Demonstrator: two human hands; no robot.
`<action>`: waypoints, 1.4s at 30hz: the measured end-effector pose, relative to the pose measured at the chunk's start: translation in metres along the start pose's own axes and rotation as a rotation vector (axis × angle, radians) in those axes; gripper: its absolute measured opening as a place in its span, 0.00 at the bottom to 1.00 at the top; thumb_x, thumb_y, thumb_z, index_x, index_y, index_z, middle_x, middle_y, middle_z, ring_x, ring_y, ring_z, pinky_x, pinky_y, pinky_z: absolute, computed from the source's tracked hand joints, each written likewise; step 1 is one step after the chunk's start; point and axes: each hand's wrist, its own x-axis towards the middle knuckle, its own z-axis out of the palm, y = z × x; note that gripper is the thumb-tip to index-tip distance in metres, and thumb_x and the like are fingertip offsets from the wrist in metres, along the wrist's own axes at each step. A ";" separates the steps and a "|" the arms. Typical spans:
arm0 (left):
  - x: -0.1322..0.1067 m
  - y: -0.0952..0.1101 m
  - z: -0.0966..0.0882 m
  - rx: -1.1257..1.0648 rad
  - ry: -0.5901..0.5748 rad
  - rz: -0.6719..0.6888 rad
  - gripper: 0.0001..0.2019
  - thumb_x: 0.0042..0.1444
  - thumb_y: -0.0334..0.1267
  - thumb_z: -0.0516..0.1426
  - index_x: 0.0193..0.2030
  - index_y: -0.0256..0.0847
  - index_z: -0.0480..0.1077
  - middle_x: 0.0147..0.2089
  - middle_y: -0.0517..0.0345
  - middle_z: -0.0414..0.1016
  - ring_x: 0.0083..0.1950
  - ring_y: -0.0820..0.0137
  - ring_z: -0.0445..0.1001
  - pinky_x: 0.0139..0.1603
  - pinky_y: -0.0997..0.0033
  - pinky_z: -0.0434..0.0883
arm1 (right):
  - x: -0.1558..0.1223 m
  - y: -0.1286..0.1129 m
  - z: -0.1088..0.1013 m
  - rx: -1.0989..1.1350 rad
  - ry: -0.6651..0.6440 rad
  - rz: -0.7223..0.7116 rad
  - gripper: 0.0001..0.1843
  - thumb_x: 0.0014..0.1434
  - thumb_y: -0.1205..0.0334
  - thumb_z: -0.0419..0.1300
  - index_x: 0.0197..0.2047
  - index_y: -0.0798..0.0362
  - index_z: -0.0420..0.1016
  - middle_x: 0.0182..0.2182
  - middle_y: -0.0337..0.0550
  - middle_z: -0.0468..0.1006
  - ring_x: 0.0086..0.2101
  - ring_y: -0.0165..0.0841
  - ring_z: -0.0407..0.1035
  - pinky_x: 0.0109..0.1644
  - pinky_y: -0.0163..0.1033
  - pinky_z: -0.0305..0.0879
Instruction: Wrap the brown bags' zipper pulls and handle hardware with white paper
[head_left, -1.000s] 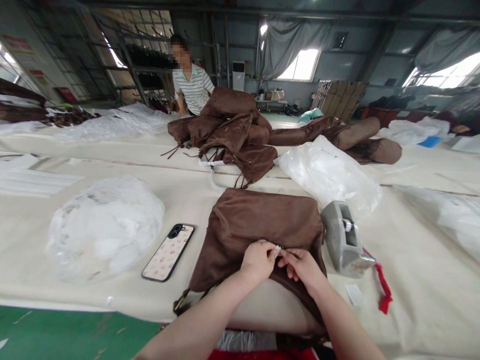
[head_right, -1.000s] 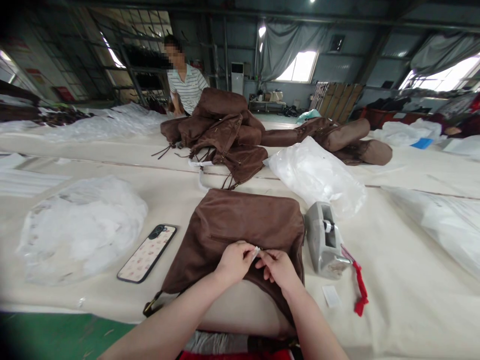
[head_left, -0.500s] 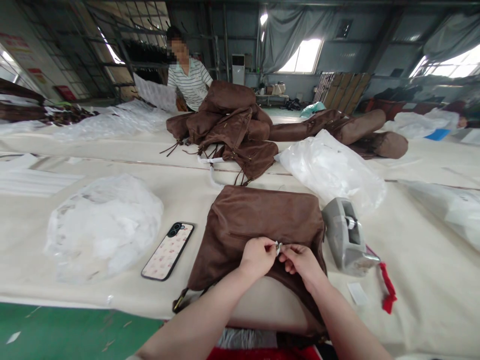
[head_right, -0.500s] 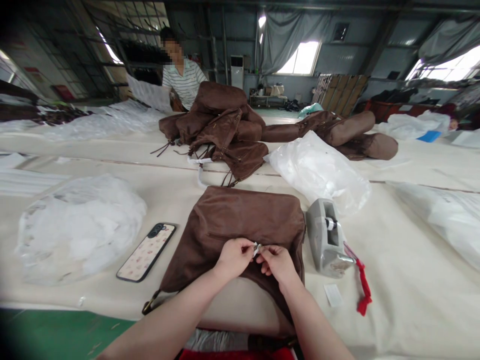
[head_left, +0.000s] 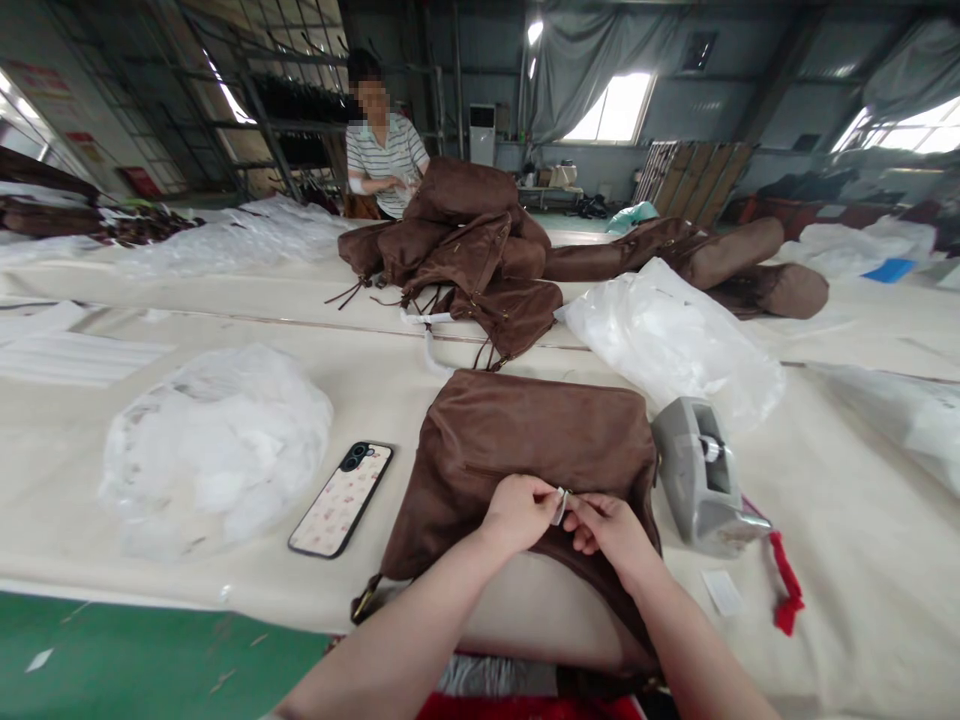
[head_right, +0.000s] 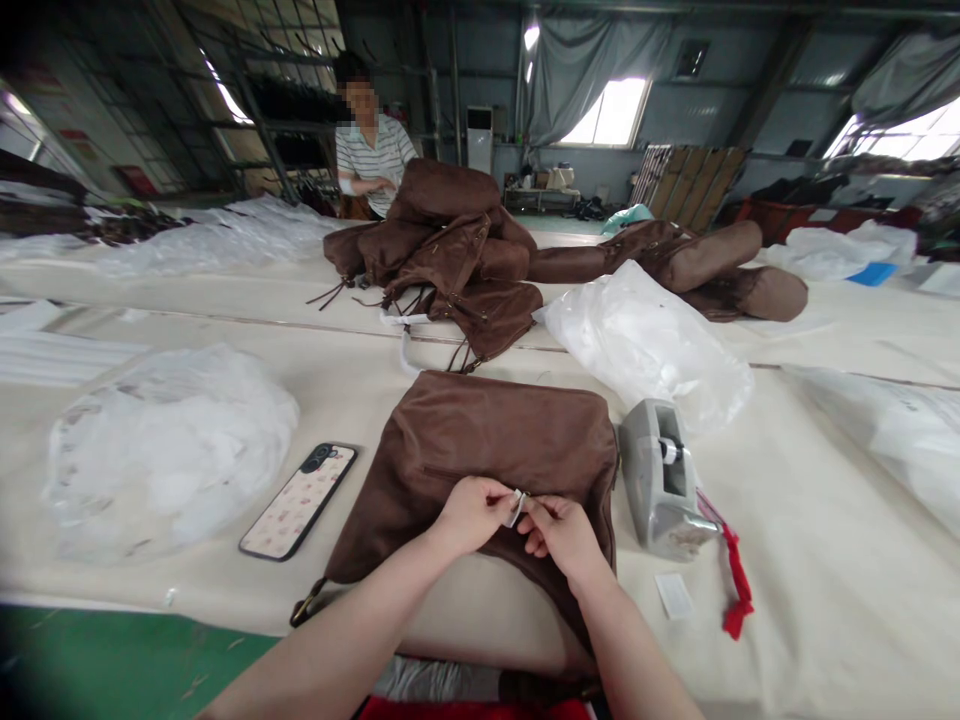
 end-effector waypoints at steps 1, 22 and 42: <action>0.000 0.000 0.000 -0.007 -0.006 -0.007 0.14 0.56 0.37 0.51 0.31 0.41 0.79 0.28 0.60 0.79 0.29 0.72 0.74 0.29 0.76 0.65 | 0.000 0.000 0.000 -0.003 0.002 -0.002 0.16 0.50 0.50 0.62 0.31 0.56 0.76 0.21 0.39 0.76 0.16 0.24 0.66 0.16 0.27 0.59; -0.008 0.002 0.008 0.134 0.160 -0.012 0.08 0.56 0.37 0.54 0.32 0.43 0.75 0.34 0.58 0.78 0.35 0.69 0.73 0.38 0.72 0.68 | 0.003 0.003 0.003 -0.043 0.024 0.004 0.17 0.51 0.49 0.61 0.32 0.57 0.76 0.21 0.41 0.77 0.14 0.24 0.66 0.15 0.27 0.60; -0.031 0.016 0.030 0.832 0.145 0.407 0.08 0.59 0.28 0.50 0.43 0.34 0.68 0.37 0.51 0.70 0.39 0.62 0.71 0.36 0.64 0.70 | -0.002 -0.002 0.000 0.077 -0.003 -0.049 0.12 0.48 0.54 0.59 0.25 0.55 0.71 0.13 0.34 0.66 0.14 0.24 0.59 0.15 0.27 0.51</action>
